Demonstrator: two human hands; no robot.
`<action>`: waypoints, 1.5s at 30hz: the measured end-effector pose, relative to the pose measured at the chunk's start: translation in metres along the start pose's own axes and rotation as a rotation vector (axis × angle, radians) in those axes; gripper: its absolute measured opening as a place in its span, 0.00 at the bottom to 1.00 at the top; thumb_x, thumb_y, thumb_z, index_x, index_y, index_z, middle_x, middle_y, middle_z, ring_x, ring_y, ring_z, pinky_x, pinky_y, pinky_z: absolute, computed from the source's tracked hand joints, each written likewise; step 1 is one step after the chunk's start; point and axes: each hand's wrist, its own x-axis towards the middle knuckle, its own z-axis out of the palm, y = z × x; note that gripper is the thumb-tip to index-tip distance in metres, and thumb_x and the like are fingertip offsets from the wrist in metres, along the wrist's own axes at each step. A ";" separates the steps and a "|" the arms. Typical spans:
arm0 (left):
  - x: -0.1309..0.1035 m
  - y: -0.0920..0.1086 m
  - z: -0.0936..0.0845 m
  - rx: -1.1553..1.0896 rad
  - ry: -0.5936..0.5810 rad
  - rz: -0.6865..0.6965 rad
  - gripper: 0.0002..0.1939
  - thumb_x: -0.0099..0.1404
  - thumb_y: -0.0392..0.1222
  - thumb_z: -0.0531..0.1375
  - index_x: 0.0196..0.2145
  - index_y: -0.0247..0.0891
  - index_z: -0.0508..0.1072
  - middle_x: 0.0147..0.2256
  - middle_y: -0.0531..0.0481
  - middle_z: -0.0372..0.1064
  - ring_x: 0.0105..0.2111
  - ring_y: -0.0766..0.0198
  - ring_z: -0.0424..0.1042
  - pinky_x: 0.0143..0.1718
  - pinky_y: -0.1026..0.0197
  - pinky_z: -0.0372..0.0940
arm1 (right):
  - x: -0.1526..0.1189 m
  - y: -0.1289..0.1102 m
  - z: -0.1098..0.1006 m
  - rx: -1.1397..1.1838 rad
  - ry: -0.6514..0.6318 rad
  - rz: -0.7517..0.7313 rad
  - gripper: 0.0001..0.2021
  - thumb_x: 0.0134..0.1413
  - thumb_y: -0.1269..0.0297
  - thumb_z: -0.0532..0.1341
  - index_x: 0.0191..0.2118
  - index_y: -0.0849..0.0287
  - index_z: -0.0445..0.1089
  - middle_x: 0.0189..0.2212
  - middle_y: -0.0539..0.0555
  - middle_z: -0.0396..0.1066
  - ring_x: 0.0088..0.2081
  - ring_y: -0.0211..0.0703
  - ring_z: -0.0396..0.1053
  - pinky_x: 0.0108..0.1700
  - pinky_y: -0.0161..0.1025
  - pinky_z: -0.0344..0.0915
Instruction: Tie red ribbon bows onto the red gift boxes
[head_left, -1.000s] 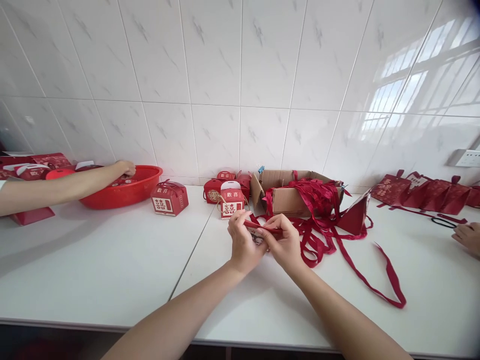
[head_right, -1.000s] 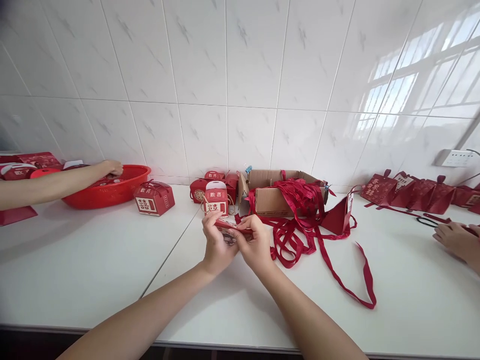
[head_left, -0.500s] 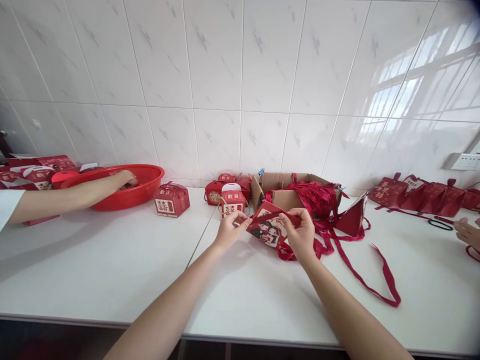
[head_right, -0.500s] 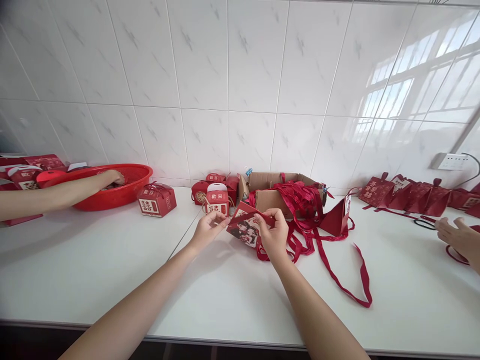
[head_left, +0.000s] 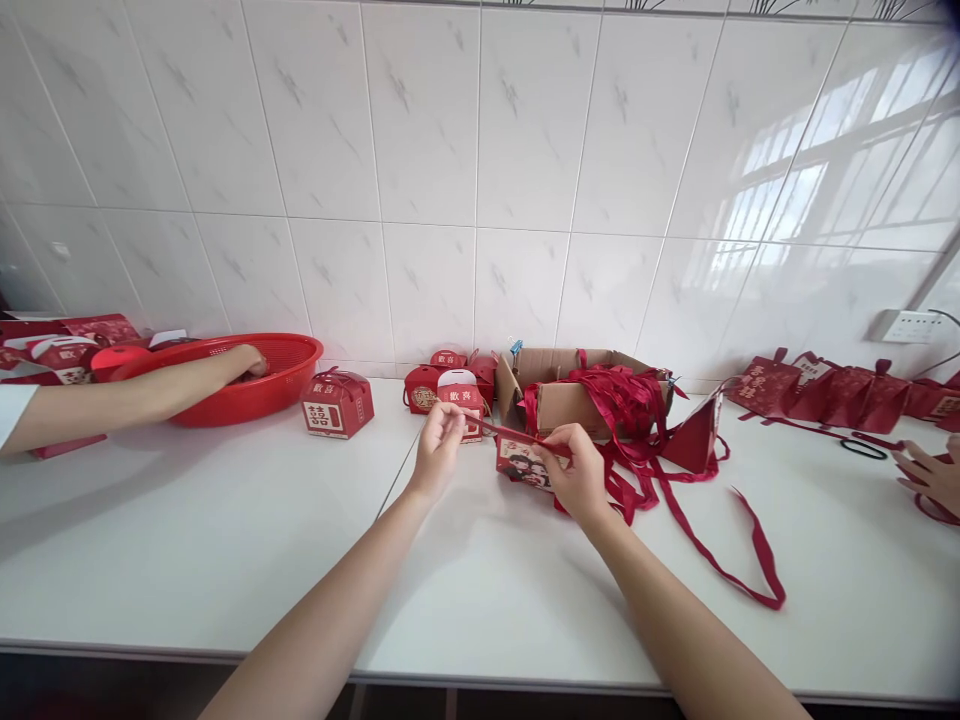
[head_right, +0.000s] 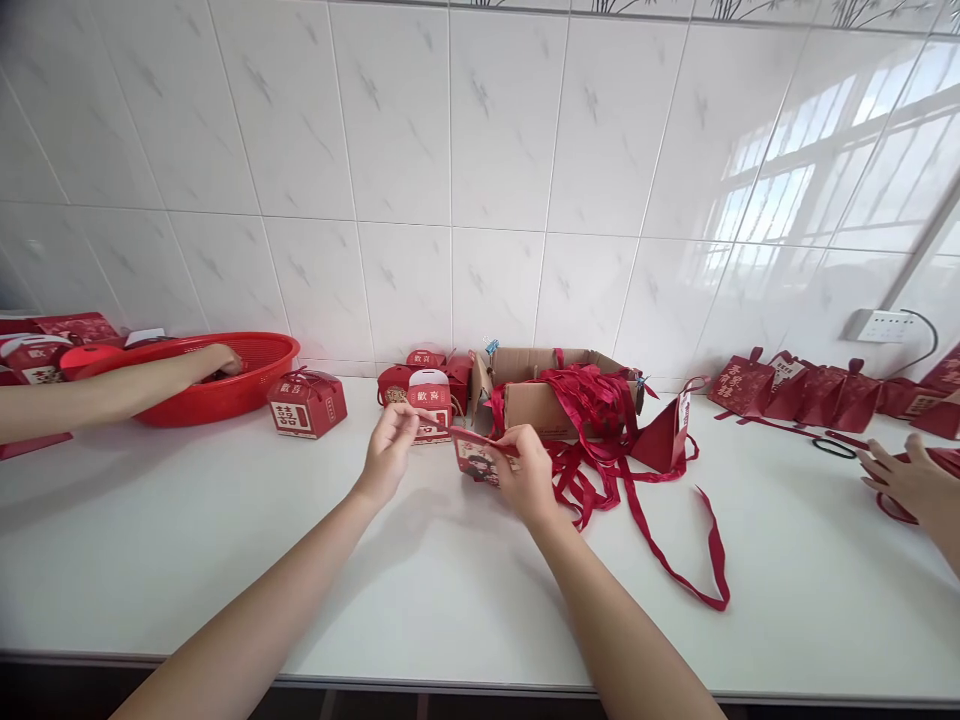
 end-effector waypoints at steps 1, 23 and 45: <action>0.001 0.003 -0.001 -0.011 0.044 0.037 0.08 0.63 0.47 0.56 0.35 0.40 0.64 0.33 0.52 0.66 0.33 0.67 0.65 0.37 0.64 0.61 | -0.002 -0.001 0.002 0.003 -0.029 -0.055 0.05 0.54 0.68 0.60 0.31 0.55 0.61 0.28 0.50 0.66 0.30 0.40 0.67 0.31 0.36 0.65; -0.004 0.017 0.004 0.044 -0.094 -0.064 0.08 0.59 0.45 0.60 0.33 0.38 0.70 0.32 0.50 0.70 0.34 0.63 0.69 0.36 0.62 0.64 | -0.010 -0.007 0.012 0.023 -0.106 -0.237 0.06 0.56 0.71 0.59 0.33 0.55 0.61 0.30 0.51 0.65 0.33 0.40 0.67 0.31 0.36 0.67; -0.019 -0.012 0.007 0.334 -0.254 0.243 0.07 0.66 0.43 0.53 0.38 0.39 0.67 0.27 0.52 0.67 0.28 0.65 0.67 0.34 0.61 0.64 | 0.003 0.003 -0.003 -0.102 0.101 -0.078 0.06 0.54 0.70 0.60 0.30 0.55 0.60 0.27 0.49 0.64 0.30 0.41 0.65 0.30 0.38 0.64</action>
